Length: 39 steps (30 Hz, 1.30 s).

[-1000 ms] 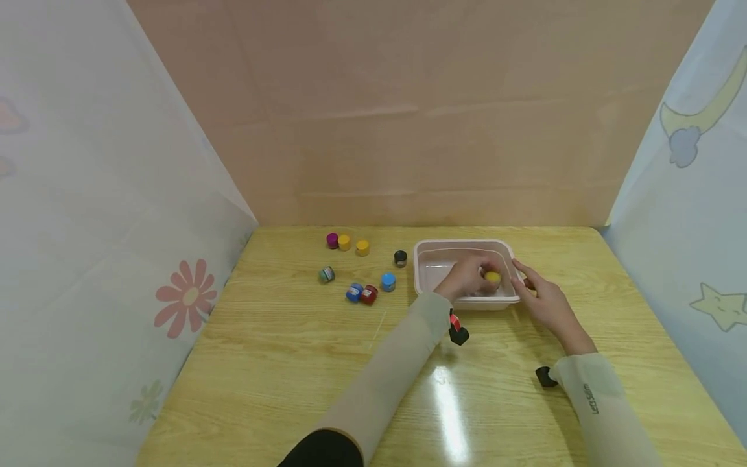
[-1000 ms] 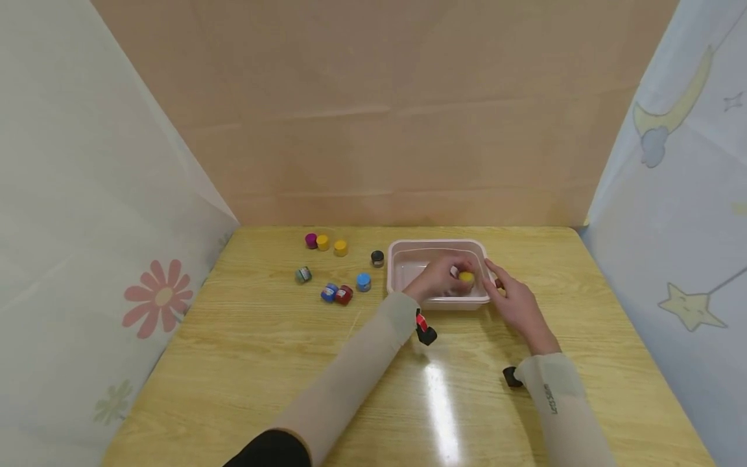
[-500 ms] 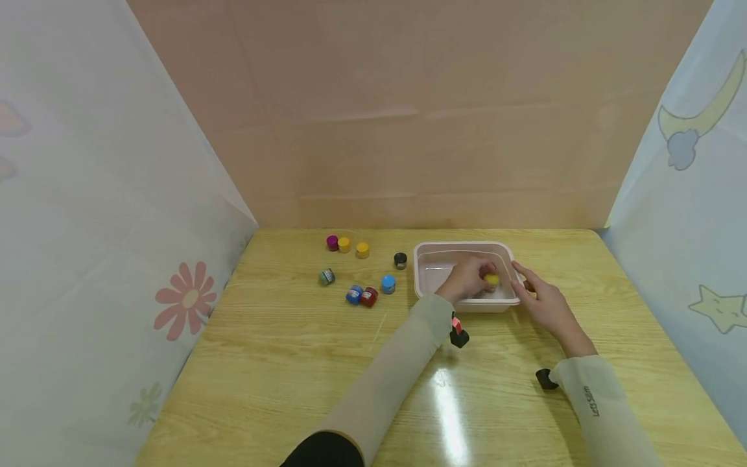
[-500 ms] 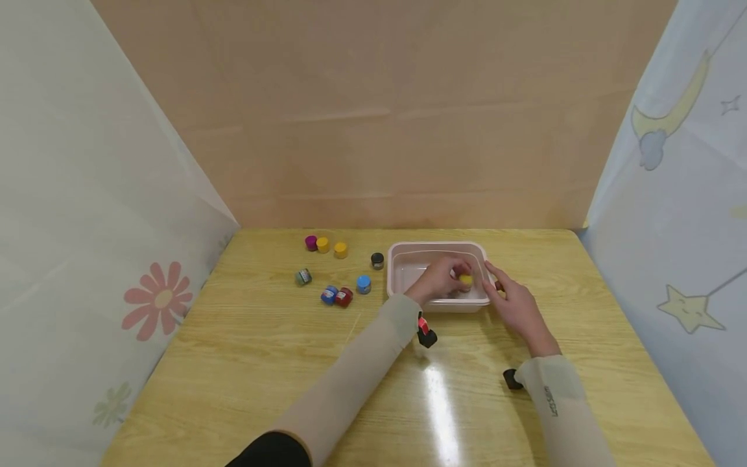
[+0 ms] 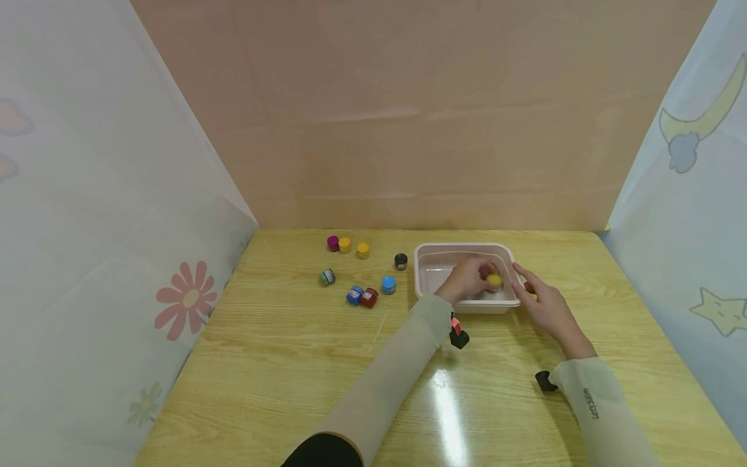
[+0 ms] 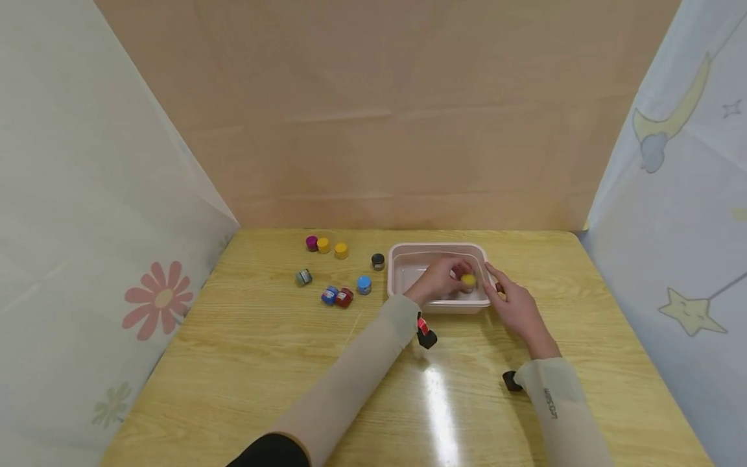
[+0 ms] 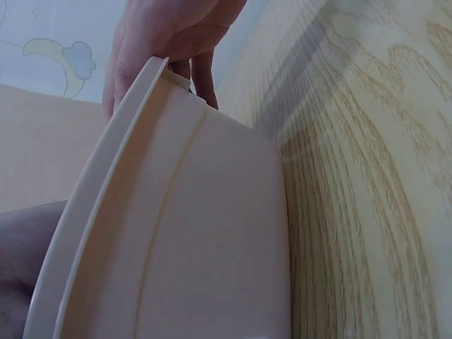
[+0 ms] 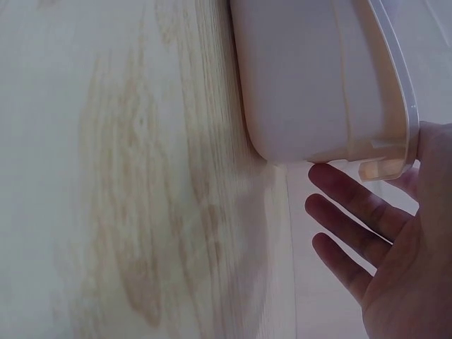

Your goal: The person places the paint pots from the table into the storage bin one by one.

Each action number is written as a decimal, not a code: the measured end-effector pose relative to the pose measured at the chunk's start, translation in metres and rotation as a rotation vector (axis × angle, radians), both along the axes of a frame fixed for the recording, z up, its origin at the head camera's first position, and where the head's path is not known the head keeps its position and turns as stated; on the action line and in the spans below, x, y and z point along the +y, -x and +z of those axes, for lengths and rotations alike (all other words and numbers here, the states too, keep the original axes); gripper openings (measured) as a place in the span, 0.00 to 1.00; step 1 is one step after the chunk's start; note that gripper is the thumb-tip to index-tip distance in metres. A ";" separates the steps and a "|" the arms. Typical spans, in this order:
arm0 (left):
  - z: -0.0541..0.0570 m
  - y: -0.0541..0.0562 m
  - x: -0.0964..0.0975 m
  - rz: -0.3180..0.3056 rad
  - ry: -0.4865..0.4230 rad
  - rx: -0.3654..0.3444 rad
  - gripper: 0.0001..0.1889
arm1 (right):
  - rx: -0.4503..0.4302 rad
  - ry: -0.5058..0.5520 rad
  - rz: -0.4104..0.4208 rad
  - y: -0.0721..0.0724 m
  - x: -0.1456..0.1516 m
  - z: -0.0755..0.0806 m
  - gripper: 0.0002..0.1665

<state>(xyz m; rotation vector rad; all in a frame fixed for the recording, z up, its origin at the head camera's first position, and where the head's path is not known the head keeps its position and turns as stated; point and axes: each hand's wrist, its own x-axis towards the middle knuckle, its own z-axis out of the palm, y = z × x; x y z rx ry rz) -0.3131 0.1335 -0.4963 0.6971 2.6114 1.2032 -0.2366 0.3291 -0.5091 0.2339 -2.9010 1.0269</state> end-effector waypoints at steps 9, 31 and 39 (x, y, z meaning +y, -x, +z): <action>0.001 0.000 -0.002 -0.013 0.008 0.023 0.16 | 0.006 -0.009 -0.005 0.000 0.000 -0.003 0.36; 0.019 0.002 -0.034 -0.072 -0.072 -0.025 0.17 | 0.005 -0.022 -0.014 0.000 -0.004 -0.001 0.35; 0.037 0.001 -0.076 -0.083 -0.112 0.035 0.19 | 0.000 -0.038 -0.011 -0.001 -0.004 0.003 0.35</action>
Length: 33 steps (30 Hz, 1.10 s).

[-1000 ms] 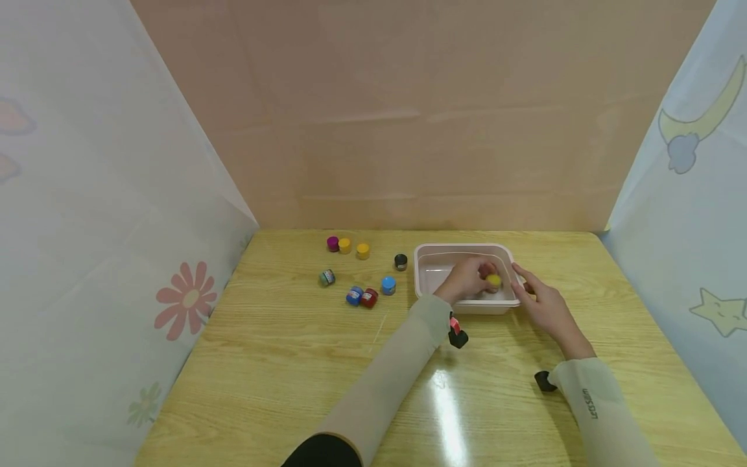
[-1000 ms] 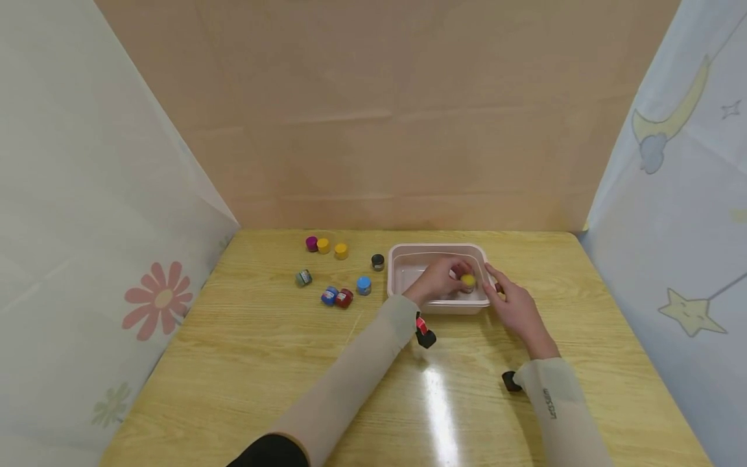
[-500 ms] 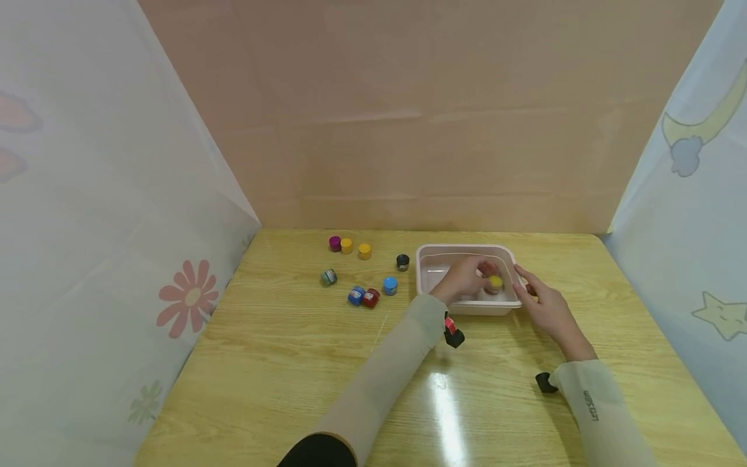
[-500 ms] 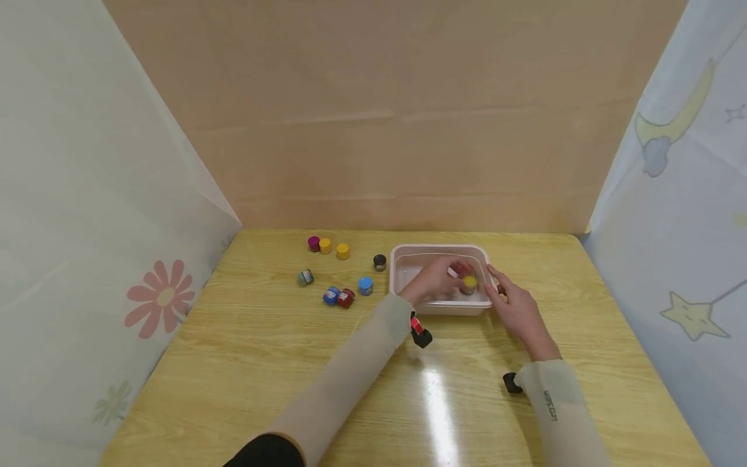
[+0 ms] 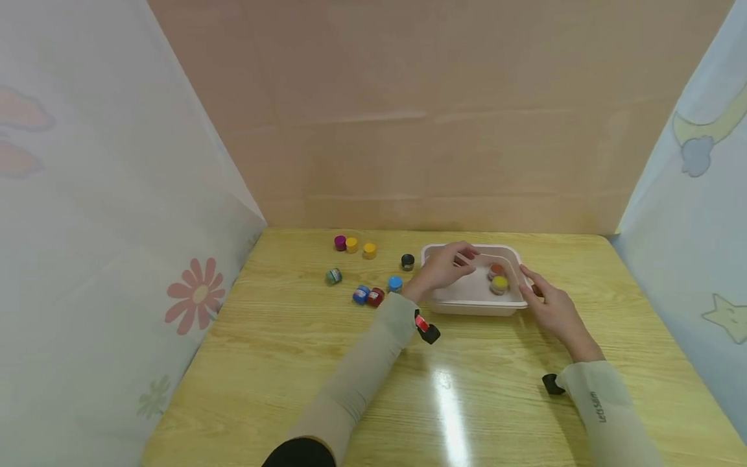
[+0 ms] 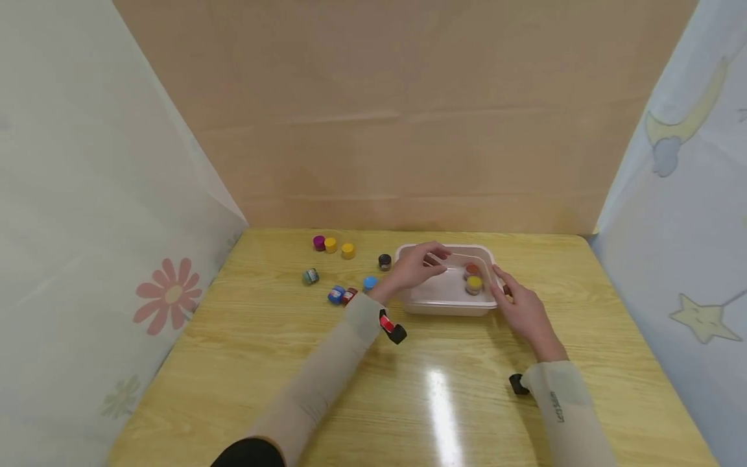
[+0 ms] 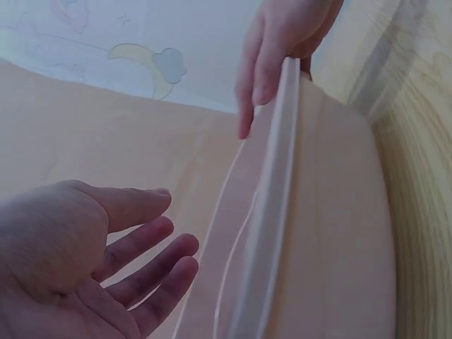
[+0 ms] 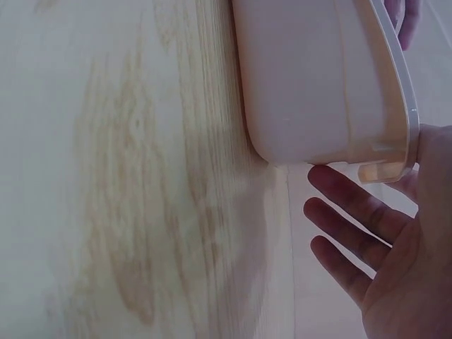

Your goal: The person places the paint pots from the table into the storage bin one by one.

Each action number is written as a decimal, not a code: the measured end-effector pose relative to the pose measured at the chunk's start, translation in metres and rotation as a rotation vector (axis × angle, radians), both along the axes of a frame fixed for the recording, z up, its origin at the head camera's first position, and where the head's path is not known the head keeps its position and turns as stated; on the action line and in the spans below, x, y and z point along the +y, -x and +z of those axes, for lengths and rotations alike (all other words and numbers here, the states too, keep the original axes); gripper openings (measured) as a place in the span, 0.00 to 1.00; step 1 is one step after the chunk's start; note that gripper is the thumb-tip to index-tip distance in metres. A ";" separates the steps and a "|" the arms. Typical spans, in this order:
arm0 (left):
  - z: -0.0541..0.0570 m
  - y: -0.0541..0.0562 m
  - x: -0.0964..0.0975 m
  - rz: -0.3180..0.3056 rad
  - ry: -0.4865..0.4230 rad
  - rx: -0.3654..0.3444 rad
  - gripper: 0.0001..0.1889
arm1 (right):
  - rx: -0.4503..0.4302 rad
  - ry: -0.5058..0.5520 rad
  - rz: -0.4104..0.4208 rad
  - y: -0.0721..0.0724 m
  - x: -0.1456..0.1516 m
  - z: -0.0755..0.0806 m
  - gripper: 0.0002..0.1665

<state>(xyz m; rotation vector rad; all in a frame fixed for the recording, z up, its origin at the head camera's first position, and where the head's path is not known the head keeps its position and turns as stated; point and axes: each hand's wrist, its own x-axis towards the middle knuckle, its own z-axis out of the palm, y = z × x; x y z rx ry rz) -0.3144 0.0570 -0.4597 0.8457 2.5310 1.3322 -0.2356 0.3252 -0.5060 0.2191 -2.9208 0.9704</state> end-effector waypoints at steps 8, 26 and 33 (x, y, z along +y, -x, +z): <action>0.007 -0.003 -0.049 0.068 -0.051 0.037 0.19 | 0.008 0.004 -0.002 0.004 0.002 0.000 0.36; -0.017 -0.023 -0.178 0.276 -0.063 0.112 0.19 | -0.015 0.008 -0.009 0.004 0.003 -0.005 0.36; -0.030 -0.026 -0.224 0.395 -0.044 0.127 0.21 | -0.013 0.010 -0.007 0.003 0.003 -0.006 0.36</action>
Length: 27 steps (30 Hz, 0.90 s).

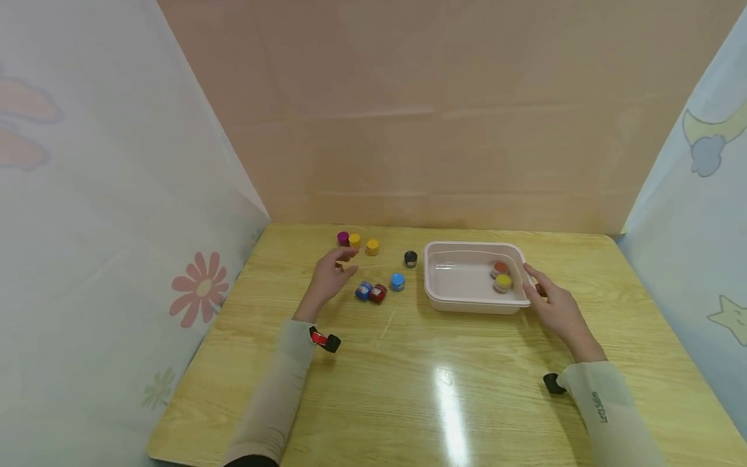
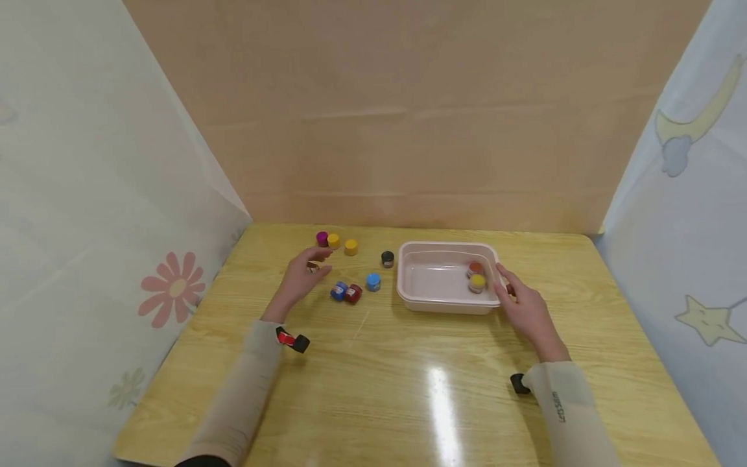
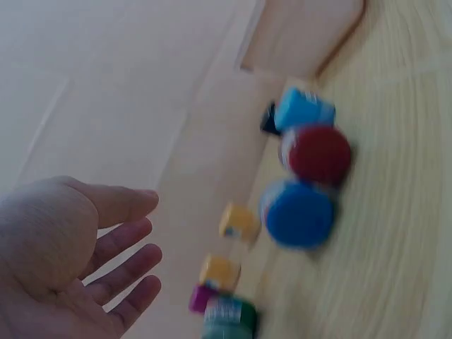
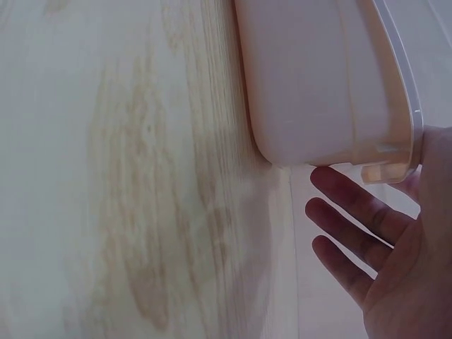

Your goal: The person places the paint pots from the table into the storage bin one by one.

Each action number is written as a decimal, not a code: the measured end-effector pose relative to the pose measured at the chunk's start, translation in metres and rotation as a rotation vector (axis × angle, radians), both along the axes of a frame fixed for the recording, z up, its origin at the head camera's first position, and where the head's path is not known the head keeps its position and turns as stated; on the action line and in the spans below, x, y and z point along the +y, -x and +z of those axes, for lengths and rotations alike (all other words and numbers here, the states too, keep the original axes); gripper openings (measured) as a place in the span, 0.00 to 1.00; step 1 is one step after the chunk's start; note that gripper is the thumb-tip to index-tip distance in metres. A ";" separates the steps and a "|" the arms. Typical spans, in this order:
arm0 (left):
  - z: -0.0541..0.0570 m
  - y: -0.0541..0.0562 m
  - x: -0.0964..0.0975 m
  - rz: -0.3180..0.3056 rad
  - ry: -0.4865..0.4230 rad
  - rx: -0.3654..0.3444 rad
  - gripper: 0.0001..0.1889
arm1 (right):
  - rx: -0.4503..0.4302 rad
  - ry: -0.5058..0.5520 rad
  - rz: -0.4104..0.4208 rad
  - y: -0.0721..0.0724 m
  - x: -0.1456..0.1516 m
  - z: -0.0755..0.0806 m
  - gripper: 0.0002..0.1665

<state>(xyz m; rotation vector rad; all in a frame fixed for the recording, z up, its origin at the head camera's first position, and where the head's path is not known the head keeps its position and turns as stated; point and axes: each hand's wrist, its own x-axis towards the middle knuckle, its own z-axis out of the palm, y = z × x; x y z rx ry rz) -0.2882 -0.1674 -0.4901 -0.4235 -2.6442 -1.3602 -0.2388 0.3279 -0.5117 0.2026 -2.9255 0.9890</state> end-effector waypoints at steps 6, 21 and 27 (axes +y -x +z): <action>-0.013 0.005 -0.028 0.106 0.057 0.017 0.24 | -0.003 0.000 -0.002 0.001 0.000 0.003 0.36; -0.042 0.008 -0.046 0.118 0.034 -0.182 0.26 | 0.013 -0.004 -0.007 -0.003 -0.002 -0.003 0.35; -0.041 0.009 -0.046 0.136 0.000 -0.209 0.24 | 0.025 0.003 -0.011 -0.003 -0.002 -0.001 0.35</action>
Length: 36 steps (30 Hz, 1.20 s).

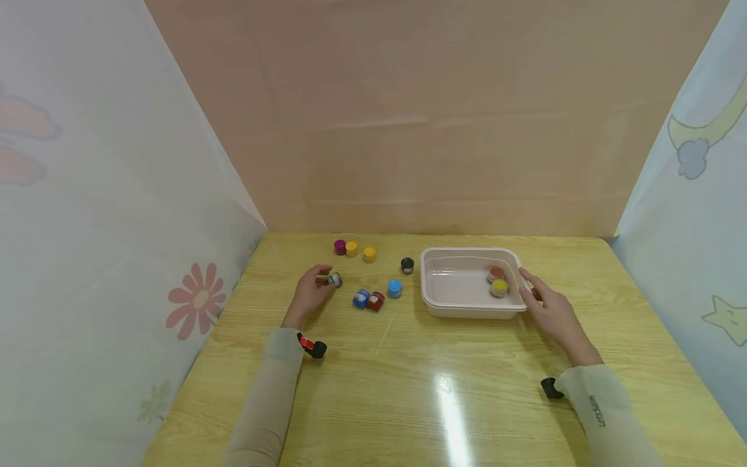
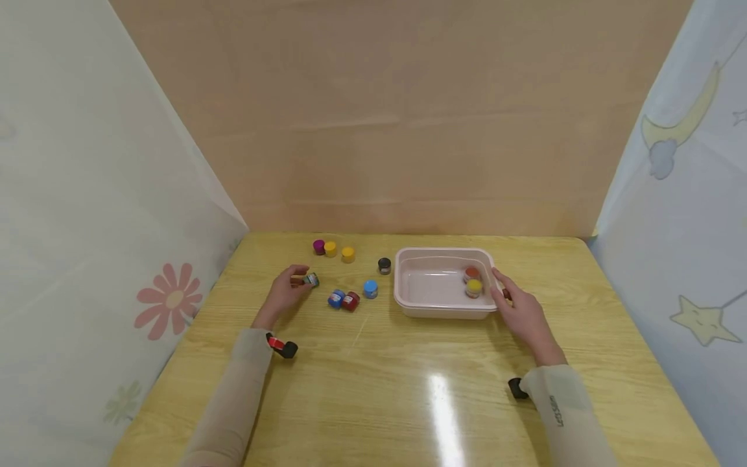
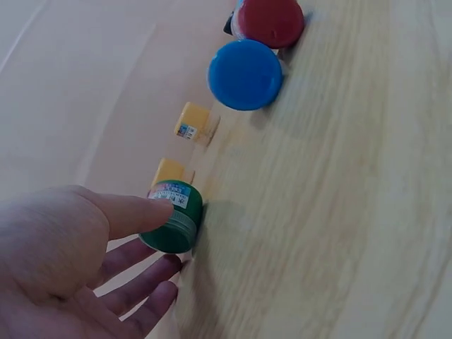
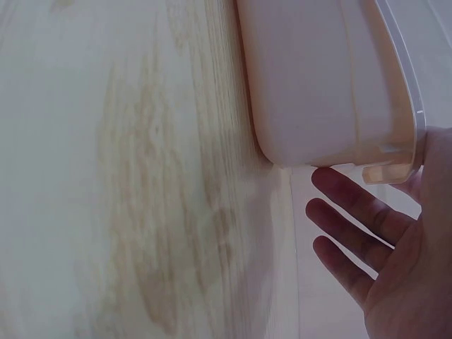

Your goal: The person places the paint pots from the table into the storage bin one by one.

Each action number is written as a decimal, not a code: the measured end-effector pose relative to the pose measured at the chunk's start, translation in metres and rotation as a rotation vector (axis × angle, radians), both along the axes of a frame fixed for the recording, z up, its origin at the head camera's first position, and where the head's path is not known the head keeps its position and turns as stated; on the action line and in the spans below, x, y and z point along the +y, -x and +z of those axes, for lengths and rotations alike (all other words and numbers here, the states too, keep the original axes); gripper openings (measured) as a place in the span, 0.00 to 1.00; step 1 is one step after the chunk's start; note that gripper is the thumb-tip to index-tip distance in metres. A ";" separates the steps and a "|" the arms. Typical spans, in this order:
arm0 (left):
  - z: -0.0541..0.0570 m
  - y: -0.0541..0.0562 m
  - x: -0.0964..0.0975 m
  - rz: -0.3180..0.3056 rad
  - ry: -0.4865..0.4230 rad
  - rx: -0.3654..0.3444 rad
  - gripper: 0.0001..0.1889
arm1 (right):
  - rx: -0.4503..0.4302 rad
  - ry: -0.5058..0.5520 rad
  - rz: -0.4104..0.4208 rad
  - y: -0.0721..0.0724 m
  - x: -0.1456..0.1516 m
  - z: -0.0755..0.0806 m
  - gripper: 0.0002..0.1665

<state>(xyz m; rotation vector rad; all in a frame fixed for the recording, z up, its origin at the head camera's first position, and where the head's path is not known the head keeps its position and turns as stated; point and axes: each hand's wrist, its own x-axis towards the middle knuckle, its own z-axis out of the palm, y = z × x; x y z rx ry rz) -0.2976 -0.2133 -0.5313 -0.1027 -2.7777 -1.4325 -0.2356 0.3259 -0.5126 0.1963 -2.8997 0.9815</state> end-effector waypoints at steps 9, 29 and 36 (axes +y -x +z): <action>0.001 -0.006 -0.001 0.016 -0.006 0.003 0.20 | -0.002 0.012 0.001 0.000 0.000 0.000 0.35; 0.001 -0.003 -0.002 0.007 -0.024 -0.002 0.17 | 0.003 0.011 0.002 0.001 0.000 0.002 0.34; 0.003 -0.001 0.000 -0.002 -0.045 0.016 0.17 | 0.009 0.012 0.006 0.001 0.001 0.002 0.34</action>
